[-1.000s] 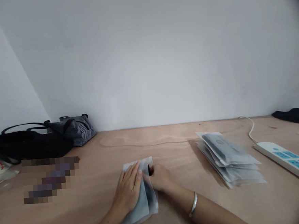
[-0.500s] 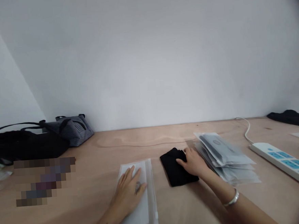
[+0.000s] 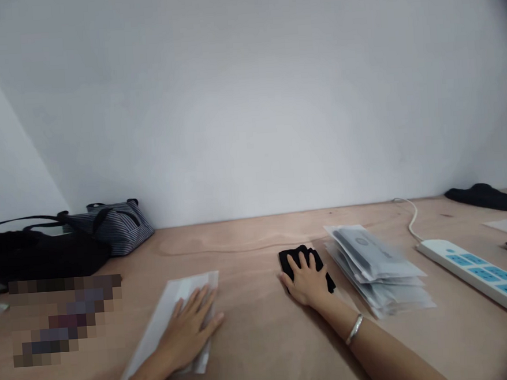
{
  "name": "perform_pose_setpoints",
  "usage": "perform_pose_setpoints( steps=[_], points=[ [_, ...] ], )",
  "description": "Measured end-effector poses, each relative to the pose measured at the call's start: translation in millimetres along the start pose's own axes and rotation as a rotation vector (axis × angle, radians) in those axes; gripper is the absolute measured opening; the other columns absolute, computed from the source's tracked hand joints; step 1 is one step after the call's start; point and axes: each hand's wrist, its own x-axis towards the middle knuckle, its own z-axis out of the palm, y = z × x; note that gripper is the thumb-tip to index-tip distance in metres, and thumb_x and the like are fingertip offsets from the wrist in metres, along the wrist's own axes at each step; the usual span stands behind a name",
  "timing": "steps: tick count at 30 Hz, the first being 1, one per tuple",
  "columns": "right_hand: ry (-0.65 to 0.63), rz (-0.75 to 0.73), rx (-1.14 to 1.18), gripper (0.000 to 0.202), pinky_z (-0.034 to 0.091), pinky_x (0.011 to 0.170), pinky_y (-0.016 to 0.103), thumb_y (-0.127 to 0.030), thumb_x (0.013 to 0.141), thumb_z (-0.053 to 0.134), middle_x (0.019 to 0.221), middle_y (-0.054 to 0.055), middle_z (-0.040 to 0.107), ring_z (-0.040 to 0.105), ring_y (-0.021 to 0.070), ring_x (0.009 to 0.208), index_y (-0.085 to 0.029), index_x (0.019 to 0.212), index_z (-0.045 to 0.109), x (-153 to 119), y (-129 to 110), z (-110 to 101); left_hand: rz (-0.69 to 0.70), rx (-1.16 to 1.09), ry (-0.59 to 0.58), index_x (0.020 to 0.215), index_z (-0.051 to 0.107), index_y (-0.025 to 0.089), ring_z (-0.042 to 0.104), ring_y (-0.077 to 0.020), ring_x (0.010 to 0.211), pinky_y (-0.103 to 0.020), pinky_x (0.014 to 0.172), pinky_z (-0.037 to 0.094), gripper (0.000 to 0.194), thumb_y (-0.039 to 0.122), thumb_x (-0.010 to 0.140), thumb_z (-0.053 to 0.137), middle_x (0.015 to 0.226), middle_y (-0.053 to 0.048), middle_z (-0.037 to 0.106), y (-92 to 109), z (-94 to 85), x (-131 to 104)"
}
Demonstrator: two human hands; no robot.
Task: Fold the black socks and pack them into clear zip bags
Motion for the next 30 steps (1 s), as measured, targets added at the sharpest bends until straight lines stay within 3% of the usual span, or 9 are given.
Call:
perform_pose_setpoints(
  steps=[3, 5, 9, 11, 14, 17, 22, 27, 30],
  points=[
    [-0.002, 0.011, 0.012, 0.063, 0.016, 0.087, 0.063, -0.061, 0.083, 0.021, 0.139, 0.015, 0.026, 0.013, 0.0381, 0.126, -0.025, 0.134, 0.028, 1, -1, -5, 0.022, 0.004, -0.007, 0.135, 0.020, 0.026, 0.014, -0.0260, 0.130, -0.051, 0.102, 0.016, 0.060, 0.058, 0.085, 0.026, 0.142, -0.004, 0.017, -31, -5.4, -6],
    [0.032, 0.019, 0.021, 0.059, 0.022, 0.088, 0.058, -0.056, 0.085, 0.021, 0.137, 0.015, 0.029, 0.019, 0.0357, 0.125, -0.023, 0.133, 0.030, -2, 1, -10, 0.021, 0.011, 0.020, 0.135, 0.022, 0.025, 0.014, -0.0266, 0.130, -0.052, 0.102, 0.015, 0.060, 0.058, 0.085, 0.028, 0.142, -0.005, 0.017, -31, -11.0, -8],
    [0.161, 0.065, -0.040, 0.038, 0.037, 0.079, 0.042, -0.037, 0.088, 0.031, 0.118, 0.017, 0.048, 0.047, 0.0294, 0.105, -0.018, 0.118, 0.046, -8, 12, -23, 0.126, -0.012, 0.124, 0.135, 0.025, 0.023, 0.015, -0.0264, 0.130, -0.050, 0.104, 0.013, 0.060, 0.055, 0.085, 0.031, 0.142, -0.006, 0.020, 15, -24.4, -6],
    [0.162, 0.106, -0.068, 0.031, 0.039, 0.072, 0.040, -0.033, 0.085, 0.040, 0.102, 0.018, 0.056, 0.054, 0.0296, 0.092, -0.014, 0.105, 0.053, -10, 18, -27, 0.214, -0.072, 0.067, 0.135, 0.025, 0.022, 0.016, -0.0254, 0.130, -0.046, 0.104, 0.019, 0.058, 0.054, 0.086, 0.029, 0.142, -0.006, 0.020, 47, -26.7, -4],
    [0.164, 0.153, -0.089, 0.029, 0.040, 0.068, 0.039, -0.034, 0.080, 0.048, 0.090, 0.020, 0.058, 0.056, 0.0313, 0.086, -0.009, 0.095, 0.055, -10, 23, -25, 0.199, -0.110, -0.032, 0.135, 0.024, 0.018, 0.015, -0.0271, 0.130, -0.048, 0.102, 0.022, 0.062, 0.056, 0.086, 0.023, 0.142, -0.010, 0.019, 85, -19.4, -5],
    [0.192, 0.160, -0.097, 0.021, 0.040, 0.068, 0.037, -0.024, 0.079, 0.050, 0.087, 0.019, 0.058, 0.056, 0.0303, 0.086, -0.009, 0.094, 0.053, -8, 23, -21, 0.174, -0.099, -0.010, 0.135, 0.024, 0.017, 0.012, -0.0277, 0.130, -0.051, 0.103, 0.017, 0.063, 0.057, 0.086, 0.022, 0.142, -0.011, 0.018, 98, -6.9, -7],
    [0.269, 0.151, -0.090, 0.022, 0.040, 0.064, 0.035, -0.005, 0.079, 0.037, 0.085, 0.017, 0.058, 0.058, 0.0273, 0.079, -0.009, 0.093, 0.052, -6, 13, -29, 0.182, -0.108, -0.007, 0.136, 0.021, 0.015, 0.011, -0.0265, 0.130, -0.050, 0.104, 0.015, 0.066, 0.057, 0.086, 0.020, 0.143, -0.011, 0.016, 94, 0.6, -8],
    [0.352, 0.002, -0.063, 0.024, 0.039, 0.070, 0.037, -0.011, 0.085, 0.033, 0.093, 0.014, 0.056, 0.057, 0.0235, 0.081, -0.015, 0.102, 0.050, -6, -17, -47, 0.051, -0.143, 0.000, 0.135, 0.015, -0.001, 0.008, -0.0289, 0.130, -0.046, 0.105, 0.016, 0.083, 0.058, 0.080, 0.030, 0.142, -0.019, 0.013, 94, 5.0, -5],
    [0.420, -0.307, 0.107, 0.030, 0.039, 0.078, 0.032, -0.026, 0.088, 0.038, 0.103, 0.011, 0.054, 0.054, 0.0201, 0.090, -0.017, 0.115, 0.044, -9, -35, -47, -0.004, -0.172, 0.039, 0.135, 0.012, -0.004, 0.006, -0.0291, 0.130, -0.045, 0.105, 0.017, 0.086, 0.055, 0.077, 0.037, 0.142, -0.021, 0.009, 93, 10.1, -4]
  ],
)
